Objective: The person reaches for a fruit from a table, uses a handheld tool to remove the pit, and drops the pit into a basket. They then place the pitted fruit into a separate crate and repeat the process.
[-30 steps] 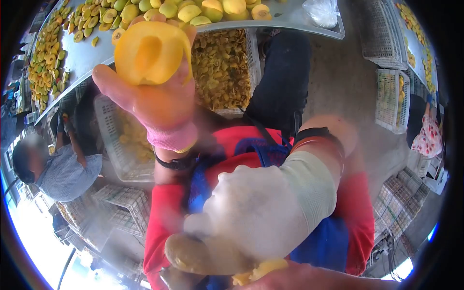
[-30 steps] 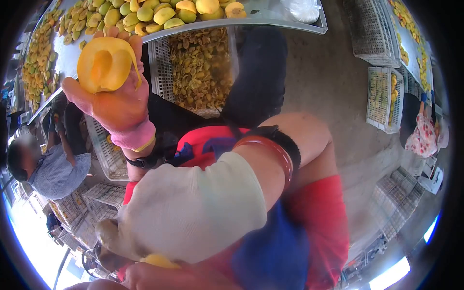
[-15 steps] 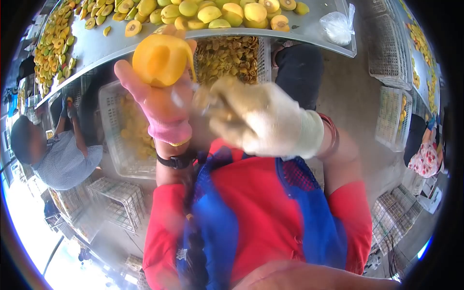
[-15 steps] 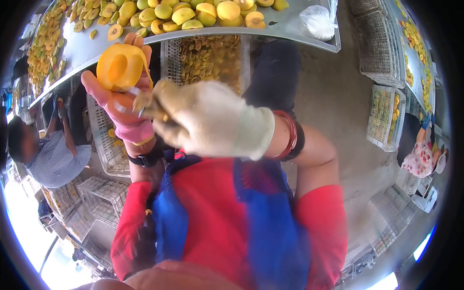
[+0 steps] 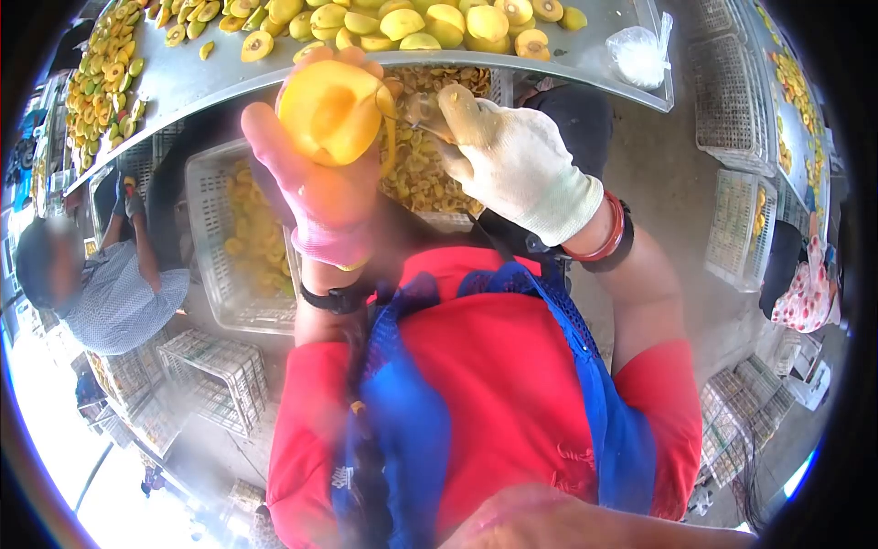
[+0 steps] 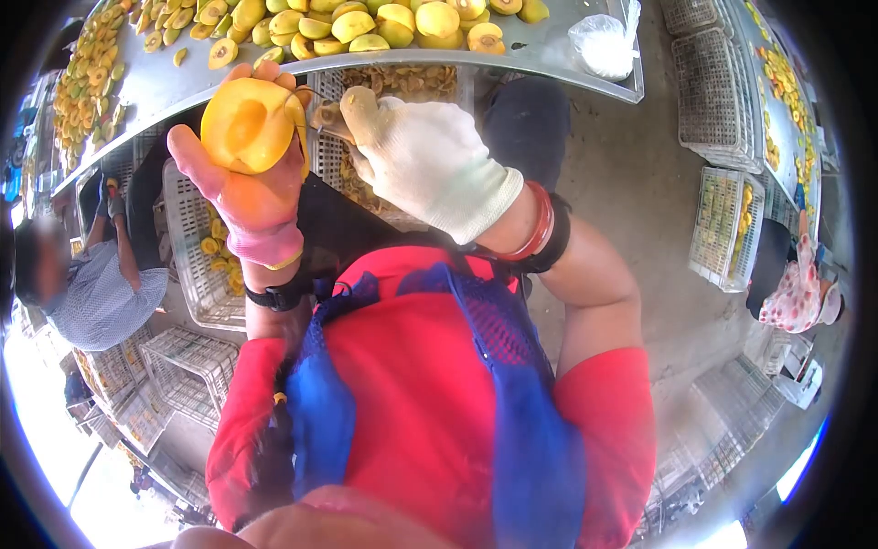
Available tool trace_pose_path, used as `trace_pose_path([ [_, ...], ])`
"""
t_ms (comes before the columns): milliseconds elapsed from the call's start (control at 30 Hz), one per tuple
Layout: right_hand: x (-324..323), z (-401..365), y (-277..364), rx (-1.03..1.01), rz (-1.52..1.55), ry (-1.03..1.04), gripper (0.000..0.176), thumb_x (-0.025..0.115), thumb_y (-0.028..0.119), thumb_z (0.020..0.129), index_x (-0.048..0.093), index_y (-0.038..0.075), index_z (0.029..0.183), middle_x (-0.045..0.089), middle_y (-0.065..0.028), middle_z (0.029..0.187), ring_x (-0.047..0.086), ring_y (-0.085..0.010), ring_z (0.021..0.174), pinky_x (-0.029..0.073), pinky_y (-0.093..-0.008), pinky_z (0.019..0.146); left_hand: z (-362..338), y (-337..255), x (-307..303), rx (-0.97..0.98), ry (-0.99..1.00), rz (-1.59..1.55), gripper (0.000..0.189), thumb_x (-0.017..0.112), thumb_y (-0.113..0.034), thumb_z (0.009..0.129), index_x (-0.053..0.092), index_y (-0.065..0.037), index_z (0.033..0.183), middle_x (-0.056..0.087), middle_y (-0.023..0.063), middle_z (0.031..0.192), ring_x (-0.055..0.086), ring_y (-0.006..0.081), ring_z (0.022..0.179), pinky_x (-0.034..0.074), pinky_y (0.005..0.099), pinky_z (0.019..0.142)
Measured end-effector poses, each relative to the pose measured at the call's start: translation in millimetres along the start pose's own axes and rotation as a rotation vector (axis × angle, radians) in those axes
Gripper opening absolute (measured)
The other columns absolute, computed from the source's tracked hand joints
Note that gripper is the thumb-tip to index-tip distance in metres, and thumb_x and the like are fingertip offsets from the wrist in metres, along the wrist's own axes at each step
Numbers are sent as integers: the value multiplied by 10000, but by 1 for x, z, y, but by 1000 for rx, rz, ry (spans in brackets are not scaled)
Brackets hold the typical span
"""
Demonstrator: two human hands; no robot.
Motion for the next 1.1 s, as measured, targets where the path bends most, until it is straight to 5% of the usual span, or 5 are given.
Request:
trace_pose_path([
  [333, 4, -9, -8, 30, -24, 60, 225, 638, 159, 818, 545, 56, 996, 634, -124, 727, 642, -355, 633, 503, -461, 527, 1, 7, -4, 91, 101, 158, 786, 377, -680, 953, 551, 5, 1298, 660, 179, 1199, 636, 366, 1089, 469, 498, 1012],
  [633, 43, -19, -46, 198, -37, 335, 211, 589, 188, 875, 526, 74, 1041, 647, -170, 713, 651, -379, 670, 506, -484, 591, 15, -1, -16, -136, 274, -456, 828, 348, -696, 949, 544, 30, 1296, 625, 208, 1247, 613, 373, 1132, 461, 518, 1034],
  [867, 35, -24, -57, 155, 28, 189, 293, 652, 148, 851, 526, 56, 1099, 642, -223, 760, 635, -433, 720, 504, -501, 618, 18, -47, -104, -10, 117, -493, 802, 391, -663, 958, 533, 44, 1309, 615, 227, 1252, 575, 388, 1185, 477, 528, 1022],
  [1033, 53, -44, -70, 204, 60, 265, 240, 656, 181, 873, 528, 52, 1029, 634, -200, 721, 626, -417, 673, 487, -494, 573, 5, -87, -218, 392, -358, 479, 605, 555, -493, 963, 552, 24, 1276, 632, 207, 1178, 607, 327, 1111, 481, 480, 993],
  [1100, 61, -53, -72, 111, -2, 325, 258, 660, 178, 876, 543, 40, 1061, 637, -204, 742, 628, -420, 684, 494, -483, 576, 2, -85, -280, 255, -498, 6, 512, 621, -403, 957, 553, 1, 1264, 633, 160, 1142, 610, 272, 1083, 510, 389, 940],
])
Point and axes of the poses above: each hand's wrist, its own z-axis towards the middle knuckle, its own x-axis out of the palm, y = z × x, the point moved 5 cm from there along z, towards the middle knuckle
